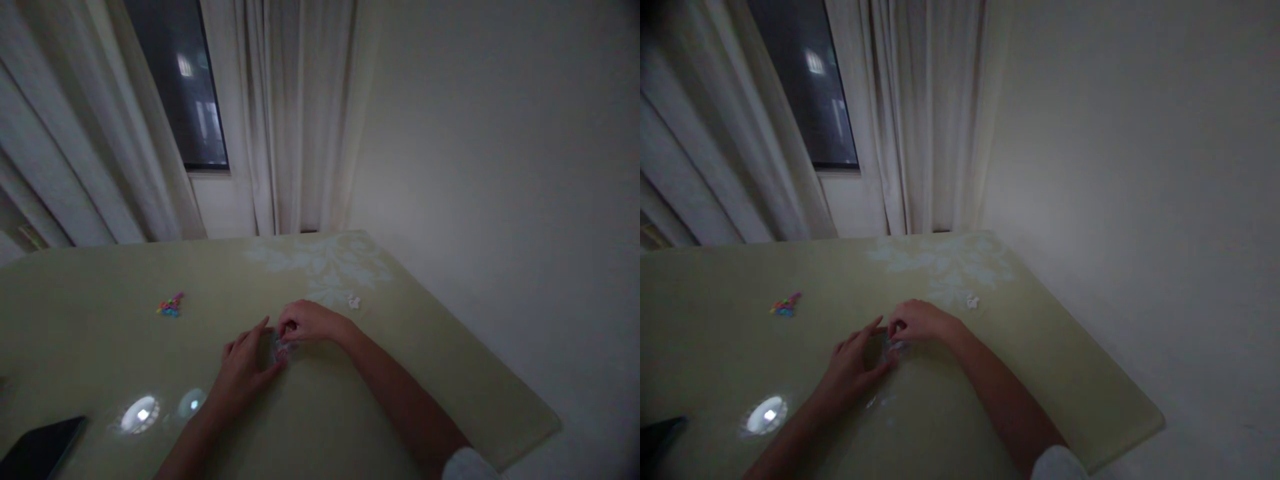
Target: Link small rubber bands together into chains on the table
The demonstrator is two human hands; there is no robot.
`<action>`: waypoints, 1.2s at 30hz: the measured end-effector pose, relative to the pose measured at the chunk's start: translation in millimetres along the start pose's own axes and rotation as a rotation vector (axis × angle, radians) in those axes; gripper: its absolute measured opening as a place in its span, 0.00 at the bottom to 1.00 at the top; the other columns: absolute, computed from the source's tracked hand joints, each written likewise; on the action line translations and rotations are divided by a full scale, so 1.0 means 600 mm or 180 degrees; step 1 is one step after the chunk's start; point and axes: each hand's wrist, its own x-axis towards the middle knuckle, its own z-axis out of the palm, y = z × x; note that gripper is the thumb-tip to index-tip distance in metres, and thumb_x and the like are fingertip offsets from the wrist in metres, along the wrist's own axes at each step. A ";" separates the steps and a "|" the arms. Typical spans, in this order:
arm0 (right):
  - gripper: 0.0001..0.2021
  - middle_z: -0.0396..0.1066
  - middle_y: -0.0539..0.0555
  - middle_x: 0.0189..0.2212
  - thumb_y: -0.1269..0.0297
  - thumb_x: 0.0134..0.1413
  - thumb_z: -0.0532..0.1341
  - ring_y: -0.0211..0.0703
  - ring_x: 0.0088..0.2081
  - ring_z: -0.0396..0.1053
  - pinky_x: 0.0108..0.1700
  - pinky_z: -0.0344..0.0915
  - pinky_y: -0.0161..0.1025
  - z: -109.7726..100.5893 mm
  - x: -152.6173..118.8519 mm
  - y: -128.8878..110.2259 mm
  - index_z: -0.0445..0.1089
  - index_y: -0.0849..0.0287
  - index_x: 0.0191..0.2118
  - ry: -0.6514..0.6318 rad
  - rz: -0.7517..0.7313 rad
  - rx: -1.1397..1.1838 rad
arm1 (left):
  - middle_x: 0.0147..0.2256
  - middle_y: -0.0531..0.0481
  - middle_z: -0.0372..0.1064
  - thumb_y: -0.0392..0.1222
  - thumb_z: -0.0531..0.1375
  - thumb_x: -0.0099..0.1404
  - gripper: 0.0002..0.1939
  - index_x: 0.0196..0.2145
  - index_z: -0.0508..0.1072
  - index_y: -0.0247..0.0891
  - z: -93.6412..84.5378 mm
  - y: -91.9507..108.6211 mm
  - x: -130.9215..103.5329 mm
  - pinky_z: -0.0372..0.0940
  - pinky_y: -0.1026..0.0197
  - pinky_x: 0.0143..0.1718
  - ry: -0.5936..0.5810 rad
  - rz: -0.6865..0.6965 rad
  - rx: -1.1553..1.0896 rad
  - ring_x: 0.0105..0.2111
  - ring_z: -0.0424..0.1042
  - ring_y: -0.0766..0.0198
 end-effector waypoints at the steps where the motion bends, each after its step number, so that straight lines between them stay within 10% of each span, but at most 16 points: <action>1: 0.06 0.74 0.49 0.32 0.66 0.59 0.69 0.37 0.33 0.68 0.35 0.57 0.32 0.000 -0.003 -0.003 0.82 0.56 0.42 -0.0097 -0.0024 -0.0058 | 0.59 0.40 0.74 0.57 0.63 0.66 0.39 0.70 0.57 0.44 -0.001 -0.001 0.000 0.57 0.38 0.60 -0.0002 0.0007 0.0012 0.60 0.69 0.41; 22: 0.07 0.80 0.59 0.42 0.66 0.60 0.64 0.51 0.41 0.77 0.34 0.66 0.38 0.015 0.004 -0.068 0.80 0.57 0.41 -0.0406 0.0297 -0.1163 | 0.60 0.39 0.72 0.54 0.63 0.66 0.39 0.70 0.58 0.42 -0.006 0.003 0.003 0.57 0.41 0.59 -0.0007 0.0085 0.0079 0.60 0.68 0.43; 36: 0.06 0.77 0.53 0.40 0.67 0.63 0.64 0.43 0.40 0.72 0.38 0.60 0.34 -0.017 -0.013 -0.045 0.79 0.56 0.42 -0.0055 0.0169 -0.0512 | 0.60 0.40 0.72 0.52 0.64 0.64 0.38 0.69 0.59 0.43 -0.004 -0.003 0.002 0.56 0.41 0.60 -0.0051 0.0067 0.0067 0.62 0.67 0.42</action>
